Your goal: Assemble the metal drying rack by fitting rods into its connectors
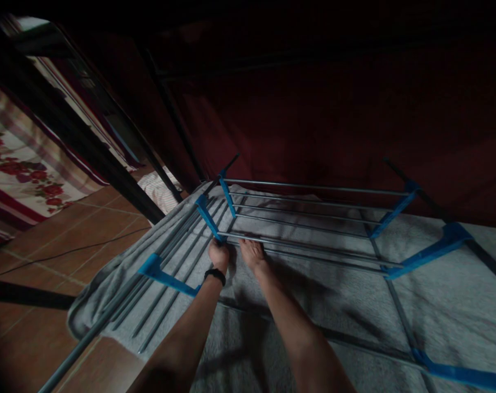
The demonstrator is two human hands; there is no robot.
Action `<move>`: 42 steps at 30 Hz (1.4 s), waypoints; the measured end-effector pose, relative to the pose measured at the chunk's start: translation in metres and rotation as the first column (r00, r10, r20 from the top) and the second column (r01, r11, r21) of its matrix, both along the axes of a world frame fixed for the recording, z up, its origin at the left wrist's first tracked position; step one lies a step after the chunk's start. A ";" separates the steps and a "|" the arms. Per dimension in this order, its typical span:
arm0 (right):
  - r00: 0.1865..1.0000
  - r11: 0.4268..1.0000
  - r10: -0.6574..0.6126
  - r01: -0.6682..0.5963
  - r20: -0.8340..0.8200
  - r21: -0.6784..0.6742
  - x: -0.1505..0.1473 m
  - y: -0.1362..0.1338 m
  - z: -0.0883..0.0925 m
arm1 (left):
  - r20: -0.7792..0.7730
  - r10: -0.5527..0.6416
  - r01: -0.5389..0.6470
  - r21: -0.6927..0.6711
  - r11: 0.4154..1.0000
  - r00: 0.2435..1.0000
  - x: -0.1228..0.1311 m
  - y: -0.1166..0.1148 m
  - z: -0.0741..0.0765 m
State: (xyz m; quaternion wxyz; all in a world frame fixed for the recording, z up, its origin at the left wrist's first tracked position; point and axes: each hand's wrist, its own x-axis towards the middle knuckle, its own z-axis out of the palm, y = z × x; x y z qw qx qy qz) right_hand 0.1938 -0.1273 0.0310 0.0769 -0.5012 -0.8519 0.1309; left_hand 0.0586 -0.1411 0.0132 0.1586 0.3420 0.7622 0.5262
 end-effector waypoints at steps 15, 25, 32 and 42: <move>0.999 0.999 0.048 -0.048 -0.016 0.002 0.002 -0.001 0.008 | -0.010 0.004 -0.004 0.005 1.000 1.000 0.001 0.000 -0.001; 0.996 0.997 0.060 -0.063 -0.061 -0.043 0.004 -0.001 0.005 | -0.002 0.006 -0.006 0.011 1.000 1.000 -0.001 -0.002 -0.002; 0.994 0.996 0.060 -0.065 -0.094 -0.059 0.002 0.002 0.002 | -0.024 0.031 -0.030 0.029 0.999 0.999 0.001 -0.002 0.000; 0.993 0.994 0.065 -0.073 -0.096 -0.078 0.002 0.003 0.003 | -0.028 0.053 -0.052 0.015 0.999 0.998 0.004 -0.003 -0.005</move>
